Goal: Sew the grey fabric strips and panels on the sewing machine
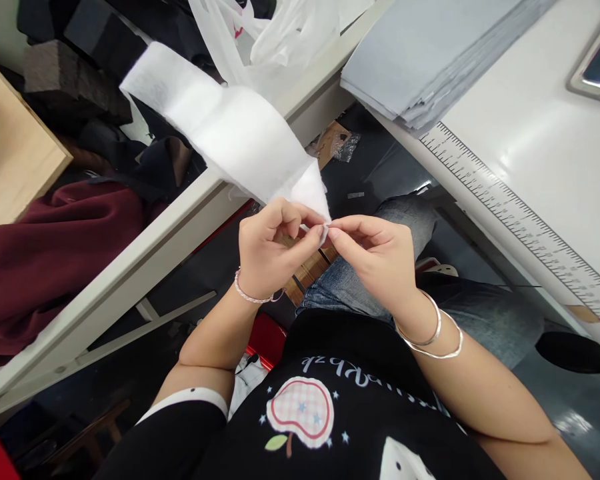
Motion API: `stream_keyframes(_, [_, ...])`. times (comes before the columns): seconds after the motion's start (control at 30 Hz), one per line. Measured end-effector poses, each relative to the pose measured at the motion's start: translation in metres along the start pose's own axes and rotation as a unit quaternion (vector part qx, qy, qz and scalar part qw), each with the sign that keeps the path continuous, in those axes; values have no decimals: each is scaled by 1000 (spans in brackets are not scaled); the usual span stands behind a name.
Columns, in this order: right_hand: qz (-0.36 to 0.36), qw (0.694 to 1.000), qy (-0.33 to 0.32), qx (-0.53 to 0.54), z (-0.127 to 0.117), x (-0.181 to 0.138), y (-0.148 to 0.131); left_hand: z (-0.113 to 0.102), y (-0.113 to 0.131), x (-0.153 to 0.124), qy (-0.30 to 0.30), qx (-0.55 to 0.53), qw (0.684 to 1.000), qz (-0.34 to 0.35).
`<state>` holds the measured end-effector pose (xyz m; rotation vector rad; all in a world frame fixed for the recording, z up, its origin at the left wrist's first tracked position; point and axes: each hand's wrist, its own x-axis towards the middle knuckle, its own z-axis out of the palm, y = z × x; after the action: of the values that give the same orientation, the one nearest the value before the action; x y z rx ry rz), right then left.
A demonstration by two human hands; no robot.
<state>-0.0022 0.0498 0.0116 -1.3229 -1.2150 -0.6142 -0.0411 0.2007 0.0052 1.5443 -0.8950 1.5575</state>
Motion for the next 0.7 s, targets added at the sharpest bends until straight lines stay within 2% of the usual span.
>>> stream_keyframes(0.17, [-116, 986, 26, -117, 1, 0, -1, -1, 2, -2, -7, 22, 1000, 20])
stream_keyframes(0.27, [-159, 974, 37, -157, 1, -1, 0, -2, 4, -3, -9, 19, 1000, 16])
stream_keyframes(0.7, [-103, 984, 29, -142, 1, -4, -6, -3, 4, -8, 4, 72, 996, 44])
